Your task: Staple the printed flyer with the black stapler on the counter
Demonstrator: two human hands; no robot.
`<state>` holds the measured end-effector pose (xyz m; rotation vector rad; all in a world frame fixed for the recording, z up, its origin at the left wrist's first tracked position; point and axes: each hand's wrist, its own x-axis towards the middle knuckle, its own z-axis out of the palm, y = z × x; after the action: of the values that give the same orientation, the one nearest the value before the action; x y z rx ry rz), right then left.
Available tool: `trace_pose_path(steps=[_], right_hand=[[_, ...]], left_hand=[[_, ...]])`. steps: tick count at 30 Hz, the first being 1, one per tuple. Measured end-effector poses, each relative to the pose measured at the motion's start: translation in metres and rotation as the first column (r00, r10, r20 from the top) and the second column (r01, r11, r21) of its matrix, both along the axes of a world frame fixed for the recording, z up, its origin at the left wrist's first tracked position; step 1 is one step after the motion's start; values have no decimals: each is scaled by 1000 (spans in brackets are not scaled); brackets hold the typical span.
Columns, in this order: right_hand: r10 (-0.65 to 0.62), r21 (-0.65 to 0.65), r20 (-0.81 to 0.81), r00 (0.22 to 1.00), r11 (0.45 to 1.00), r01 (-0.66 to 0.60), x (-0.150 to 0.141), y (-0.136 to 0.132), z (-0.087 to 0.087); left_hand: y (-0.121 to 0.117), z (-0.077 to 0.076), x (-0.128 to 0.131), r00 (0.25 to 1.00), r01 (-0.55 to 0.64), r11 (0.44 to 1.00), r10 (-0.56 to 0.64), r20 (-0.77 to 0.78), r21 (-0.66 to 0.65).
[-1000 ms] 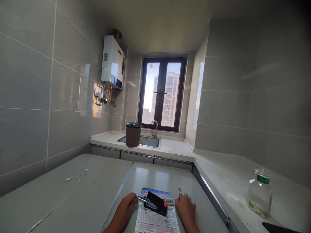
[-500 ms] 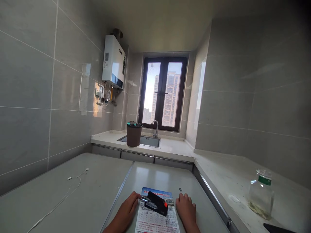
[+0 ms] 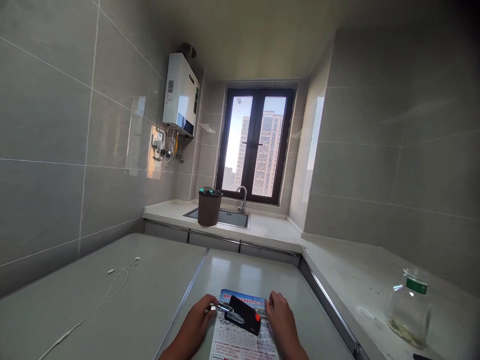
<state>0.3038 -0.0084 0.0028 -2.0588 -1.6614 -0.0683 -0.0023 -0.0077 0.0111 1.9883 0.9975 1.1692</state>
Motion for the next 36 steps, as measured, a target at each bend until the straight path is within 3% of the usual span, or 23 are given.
trace_pose_path(steps=[2,4,6,12,20,25,29,36], right_hand=[[190,119,-138,972,978,-174,-20,-5,6],[391,242,-283,876,913,-329,-39,-12,5],[471,283,-345,812,877,-388,-53,-18,-3],[429,216,-340,837,902,-375,-51,-17,-32],[597,388,-376,709,796,-464,-57,-27,-21],[562,397,-413,717,819,-414,-56,-29,-33],[569,393,-429,702,817,-422,-53,-30,-33],[558,378,-417,717,824,-422,-53,-30,-33]], left_hand=[[0,0,0,1000,23,999,-23,8,41],[0,-1,0,1000,19,998,-18,-11,57],[1,-3,0,999,-17,999,18,-28,50],[0,-5,0,997,-54,997,57,-46,52],[-6,6,0,994,-93,995,95,-54,32],[-6,8,2,1000,12,1000,-12,-2,1],[-4,2,3,998,56,997,-55,18,-43],[-1,-5,2,998,55,998,-56,-13,-28]])
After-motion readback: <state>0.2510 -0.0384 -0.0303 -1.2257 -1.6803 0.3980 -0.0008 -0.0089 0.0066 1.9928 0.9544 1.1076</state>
